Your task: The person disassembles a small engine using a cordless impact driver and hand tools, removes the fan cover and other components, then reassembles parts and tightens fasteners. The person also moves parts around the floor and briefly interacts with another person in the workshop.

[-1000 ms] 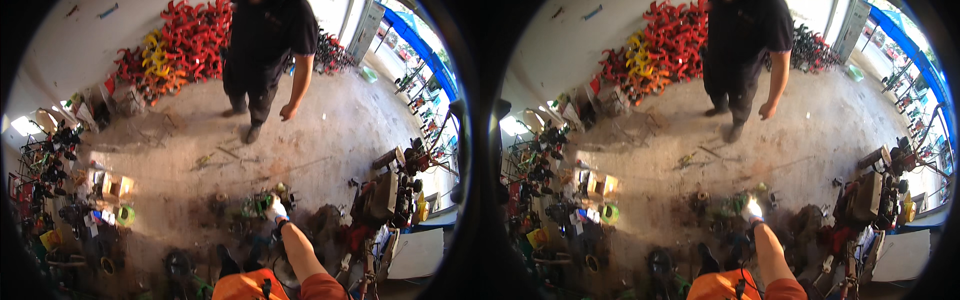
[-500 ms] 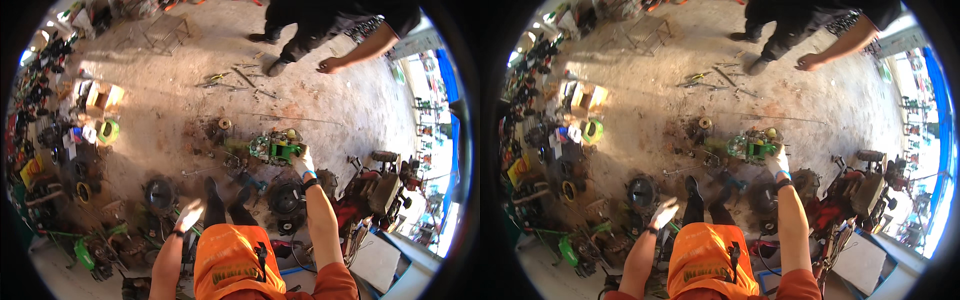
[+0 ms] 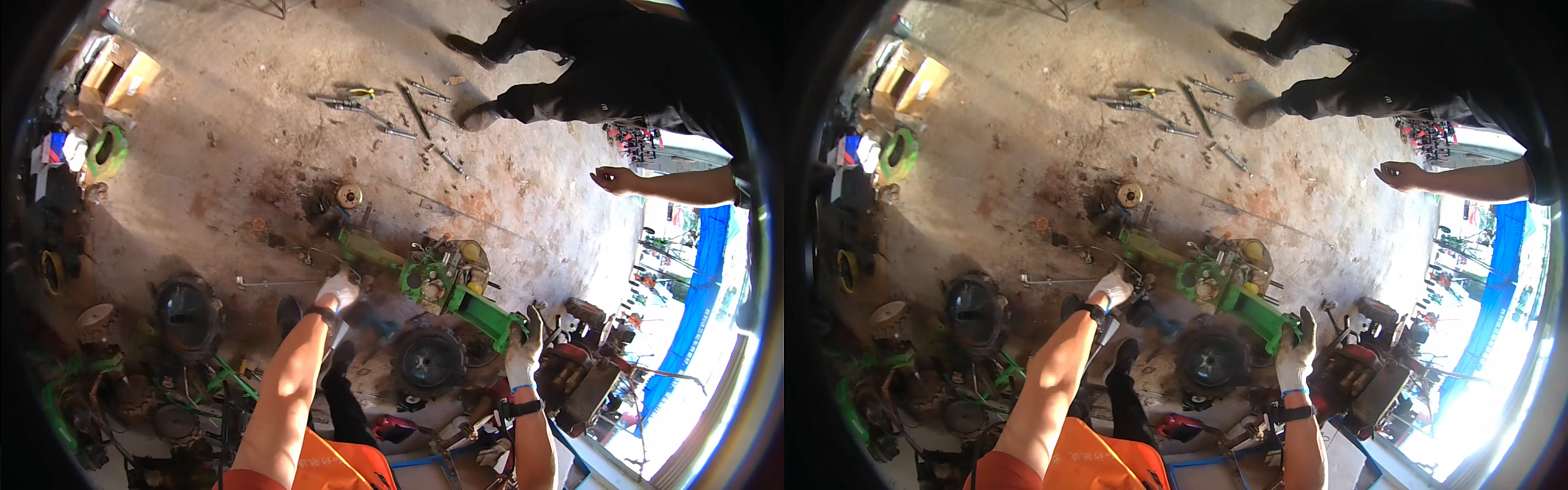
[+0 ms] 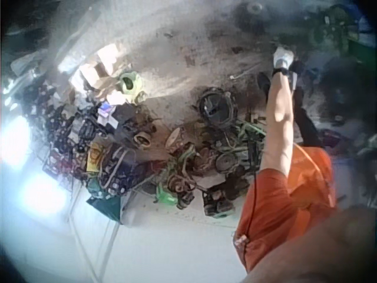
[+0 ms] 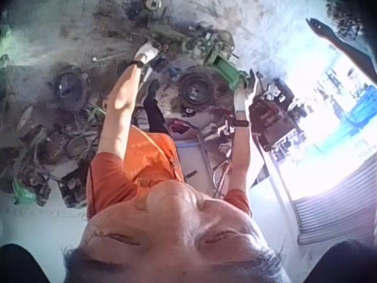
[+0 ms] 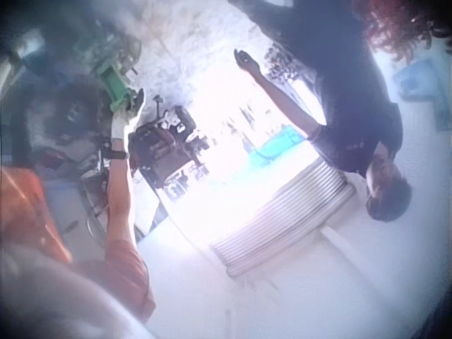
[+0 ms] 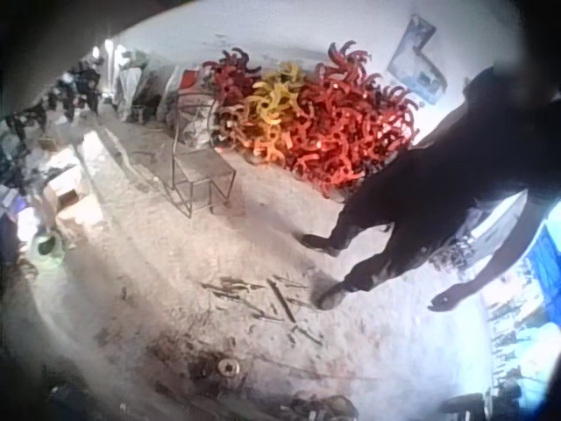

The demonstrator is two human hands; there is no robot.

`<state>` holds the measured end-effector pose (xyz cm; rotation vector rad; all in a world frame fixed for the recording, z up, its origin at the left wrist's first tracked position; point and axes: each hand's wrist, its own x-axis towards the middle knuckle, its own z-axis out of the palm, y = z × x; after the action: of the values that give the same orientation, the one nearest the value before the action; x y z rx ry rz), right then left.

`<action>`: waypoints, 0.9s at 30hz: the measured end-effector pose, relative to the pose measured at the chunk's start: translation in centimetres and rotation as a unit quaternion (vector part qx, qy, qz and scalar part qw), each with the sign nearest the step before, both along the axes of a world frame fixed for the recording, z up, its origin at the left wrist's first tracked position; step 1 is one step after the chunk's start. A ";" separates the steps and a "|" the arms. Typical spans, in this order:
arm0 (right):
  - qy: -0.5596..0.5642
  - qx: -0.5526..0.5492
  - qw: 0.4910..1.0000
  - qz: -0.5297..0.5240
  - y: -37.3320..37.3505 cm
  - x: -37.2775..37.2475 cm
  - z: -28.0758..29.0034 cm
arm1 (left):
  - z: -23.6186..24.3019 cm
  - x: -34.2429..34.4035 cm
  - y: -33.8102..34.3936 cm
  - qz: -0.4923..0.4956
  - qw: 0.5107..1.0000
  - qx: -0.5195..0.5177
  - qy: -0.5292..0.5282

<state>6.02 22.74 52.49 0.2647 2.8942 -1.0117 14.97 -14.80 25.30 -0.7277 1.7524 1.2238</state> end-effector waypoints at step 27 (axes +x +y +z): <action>-0.150 0.139 0.975 0.091 -1.1 -1.3 2.1 | 16.1 47.3 -11.5 -0.083 0.969 -0.221 0.076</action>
<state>4.75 21.63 54.56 0.1457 2.7106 -0.4877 62.30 -26.26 41.38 -0.7325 2.2025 0.7970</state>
